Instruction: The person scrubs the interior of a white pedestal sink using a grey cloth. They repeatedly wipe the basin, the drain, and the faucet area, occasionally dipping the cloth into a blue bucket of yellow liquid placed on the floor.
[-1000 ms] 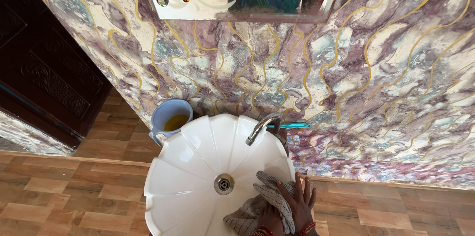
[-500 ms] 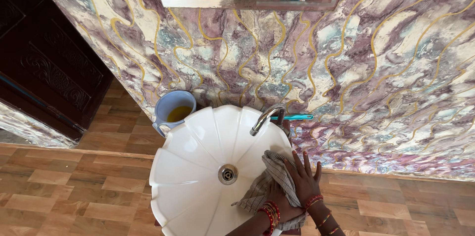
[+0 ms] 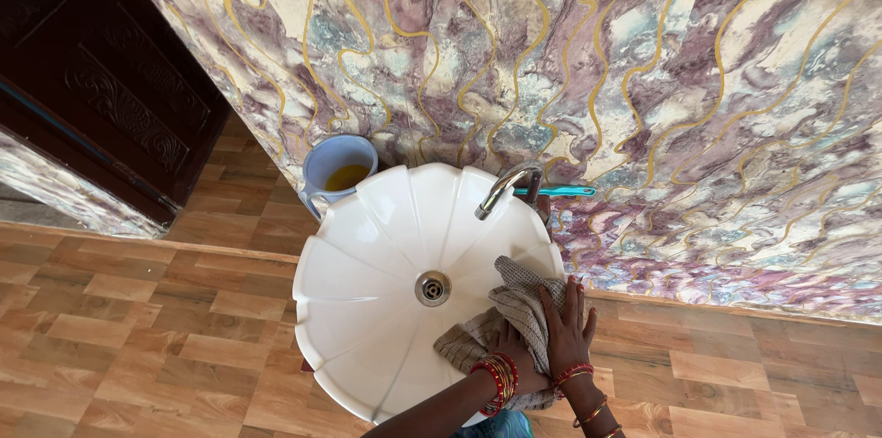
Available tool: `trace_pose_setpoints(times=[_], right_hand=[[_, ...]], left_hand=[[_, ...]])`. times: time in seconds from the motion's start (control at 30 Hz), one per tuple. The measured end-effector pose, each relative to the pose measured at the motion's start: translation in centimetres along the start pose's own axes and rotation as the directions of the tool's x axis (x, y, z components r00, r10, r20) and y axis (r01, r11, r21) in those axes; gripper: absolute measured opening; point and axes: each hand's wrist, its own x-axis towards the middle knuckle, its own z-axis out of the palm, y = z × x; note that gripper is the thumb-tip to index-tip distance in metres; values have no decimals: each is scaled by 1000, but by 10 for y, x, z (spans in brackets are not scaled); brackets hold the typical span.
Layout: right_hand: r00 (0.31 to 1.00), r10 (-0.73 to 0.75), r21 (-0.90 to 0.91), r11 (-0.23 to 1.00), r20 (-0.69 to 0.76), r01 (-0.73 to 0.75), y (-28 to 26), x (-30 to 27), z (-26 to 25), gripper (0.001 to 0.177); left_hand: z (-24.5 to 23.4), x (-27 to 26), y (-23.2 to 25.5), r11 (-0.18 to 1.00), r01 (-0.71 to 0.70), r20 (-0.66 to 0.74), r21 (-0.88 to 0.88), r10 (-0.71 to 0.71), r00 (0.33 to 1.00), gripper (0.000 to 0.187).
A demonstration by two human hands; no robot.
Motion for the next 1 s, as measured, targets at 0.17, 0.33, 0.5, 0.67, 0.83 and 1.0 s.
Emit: trace_pose_setpoints(times=[0.17,0.33,0.5,0.67,0.83,1.0], right_hand=[[996,-51,154,986,-79,63,-3,7,-5,70],[988,-120,186,973,-96,136,0,19,-5,79],[999,-42,23,999,28,41,0,37,-8,75],[986,78,0,997,144,-79,-10,68,-22,71],[956,142,-13,990,258,-143,-12,101,-22,77],[950,131,-119,988,282,-100,-9,126,-11,75]], left_hand=[[-4,-7,4,999,41,-13,-4,-41,999,141],[-12,-13,11,1000,16,-70,-3,-16,997,134],[-19,-3,12,998,12,-126,-55,-19,992,130],[-24,13,18,995,52,-140,-89,-64,988,126],[-26,31,17,978,16,-315,-206,-82,946,119],[-41,29,11,929,-176,-547,-327,-34,836,113]])
